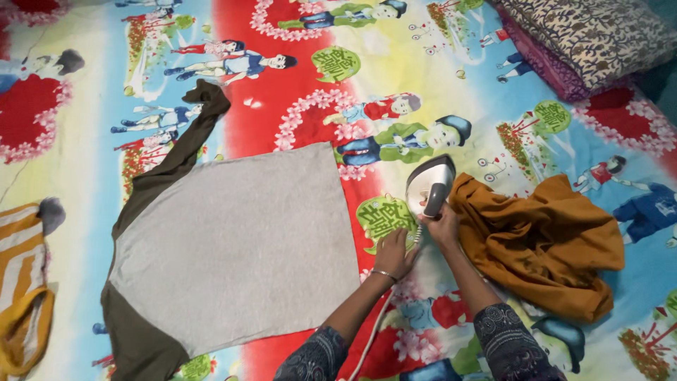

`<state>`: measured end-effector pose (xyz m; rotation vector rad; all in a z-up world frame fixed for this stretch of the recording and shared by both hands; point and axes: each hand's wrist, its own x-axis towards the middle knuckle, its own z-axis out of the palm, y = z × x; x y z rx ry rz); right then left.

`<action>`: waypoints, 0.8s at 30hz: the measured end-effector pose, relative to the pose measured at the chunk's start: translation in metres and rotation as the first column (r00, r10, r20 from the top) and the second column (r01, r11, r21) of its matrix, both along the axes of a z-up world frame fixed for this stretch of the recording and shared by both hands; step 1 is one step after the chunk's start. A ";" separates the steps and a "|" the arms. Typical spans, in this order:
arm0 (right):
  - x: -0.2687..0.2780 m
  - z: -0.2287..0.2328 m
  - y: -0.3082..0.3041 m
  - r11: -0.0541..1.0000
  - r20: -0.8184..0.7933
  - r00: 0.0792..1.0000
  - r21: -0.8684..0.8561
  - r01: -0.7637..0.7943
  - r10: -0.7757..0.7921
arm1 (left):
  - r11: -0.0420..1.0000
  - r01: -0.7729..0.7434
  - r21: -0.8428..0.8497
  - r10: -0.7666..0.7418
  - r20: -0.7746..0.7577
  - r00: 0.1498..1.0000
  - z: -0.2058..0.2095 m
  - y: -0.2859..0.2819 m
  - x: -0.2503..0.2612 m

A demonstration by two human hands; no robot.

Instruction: The person irons a two-toned long-sleeved shirt on a bed. They smooth the fabric, iron the sleeves and body, flip the shirt, and continue ironing the other side.

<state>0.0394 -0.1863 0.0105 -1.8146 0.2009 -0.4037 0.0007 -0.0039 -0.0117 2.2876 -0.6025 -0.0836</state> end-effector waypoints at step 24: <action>0.112 -0.064 -0.137 0.993 0.056 0.997 -0.111 -0.047 0.053 | 0.991 -0.084 0.106 0.110 -0.265 0.958 -0.103 -0.117 0.052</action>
